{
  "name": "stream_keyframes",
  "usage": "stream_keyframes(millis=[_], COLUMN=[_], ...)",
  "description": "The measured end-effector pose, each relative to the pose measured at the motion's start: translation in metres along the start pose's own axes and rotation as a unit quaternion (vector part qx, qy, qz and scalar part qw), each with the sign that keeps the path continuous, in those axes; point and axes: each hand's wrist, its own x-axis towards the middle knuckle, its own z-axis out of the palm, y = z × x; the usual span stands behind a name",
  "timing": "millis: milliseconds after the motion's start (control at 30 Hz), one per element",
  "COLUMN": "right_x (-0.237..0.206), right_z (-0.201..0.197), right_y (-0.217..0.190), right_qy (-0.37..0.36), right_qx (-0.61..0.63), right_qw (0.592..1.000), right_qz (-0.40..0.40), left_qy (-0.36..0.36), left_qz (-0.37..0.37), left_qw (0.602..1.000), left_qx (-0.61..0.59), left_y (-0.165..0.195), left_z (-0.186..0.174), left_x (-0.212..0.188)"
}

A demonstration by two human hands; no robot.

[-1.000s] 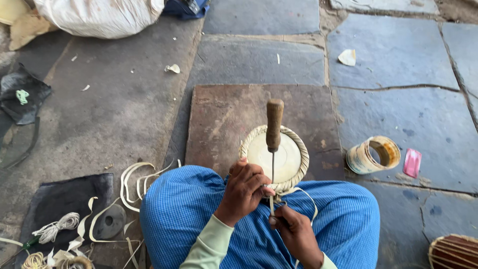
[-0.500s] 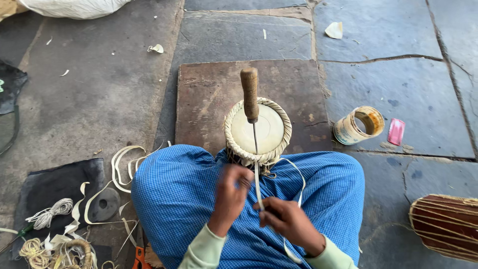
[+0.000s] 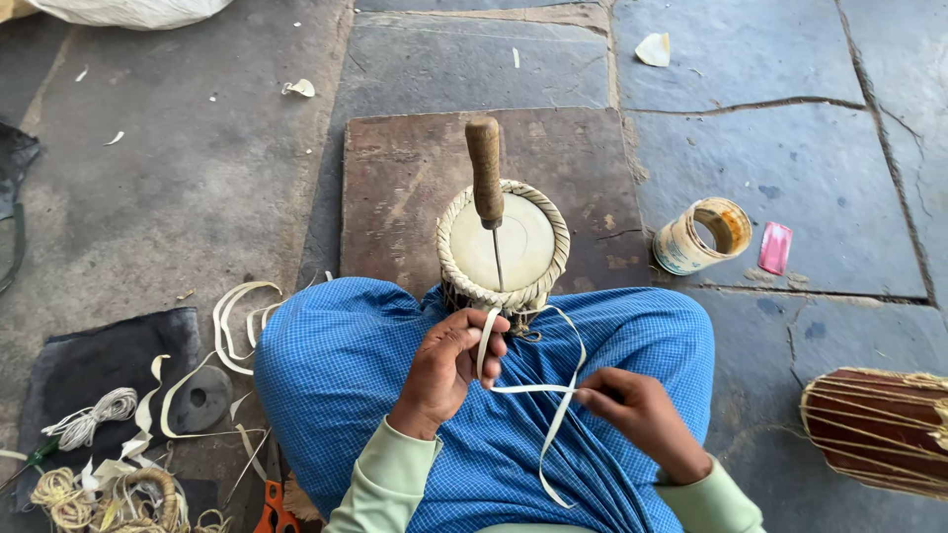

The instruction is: The person sits cross-legged on a stone floor with a drum held between the legs and weaves a flat leather strap around the rim of the drum head. They use a wooden-handled awl to pull the strap tight through the lacing, tighten each loop by hand, and work the strap progressively around the drum rim.

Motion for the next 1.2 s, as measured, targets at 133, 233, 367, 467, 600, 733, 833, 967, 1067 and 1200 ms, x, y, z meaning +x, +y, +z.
stream_keyframes(millis=[133,233,367,467,600,733,833,967,1067,1200], right_x=[-0.003,0.006,0.020,0.024,0.030,0.050,0.067,0.079,0.083,0.085], right_z=[0.022,0.032,0.033,0.033,0.037,0.043,0.046,0.046,0.045,0.041], right_y=[-0.035,-0.057,-0.070,-0.071,-0.069,-0.068,-0.062,-0.049,-0.042,-0.040], right_qy=[-0.013,-0.011,0.001,0.010,0.145,0.223,0.200,0.120,0.087,0.097], right_qx=[-0.142,-0.194,-0.199,-0.185,-0.141,-0.134,-0.115,-0.008,0.030,0.012], right_qw=[0.977,0.957,0.950,0.952,0.951,0.940,0.939,0.974,0.980,0.980], right_qz=[-0.157,-0.214,-0.241,-0.245,-0.233,-0.220,-0.254,-0.190,-0.176,-0.176], left_qy=[-0.036,-0.064,-0.040,-0.034,0.059,0.093,0.090,0.117,0.125,0.133], left_qz=[-0.009,-0.047,-0.010,0.011,0.084,0.156,0.210,0.236,0.214,0.233], left_qw=[0.990,0.969,0.954,0.943,0.902,0.893,0.890,0.906,0.926,0.920], left_qx=[0.134,0.234,0.296,0.331,0.420,0.413,0.394,0.330,0.283,0.285], left_y=[-0.017,-0.028,-0.025,-0.019,-0.017,-0.016,-0.015,-0.019,-0.026,-0.030], left_z=[0.009,0.014,0.014,0.013,0.013,0.018,0.022,0.023,0.024,0.023], left_x=[0.000,-0.005,-0.014,-0.013,-0.003,0.006,0.013,0.019,0.026,0.034])
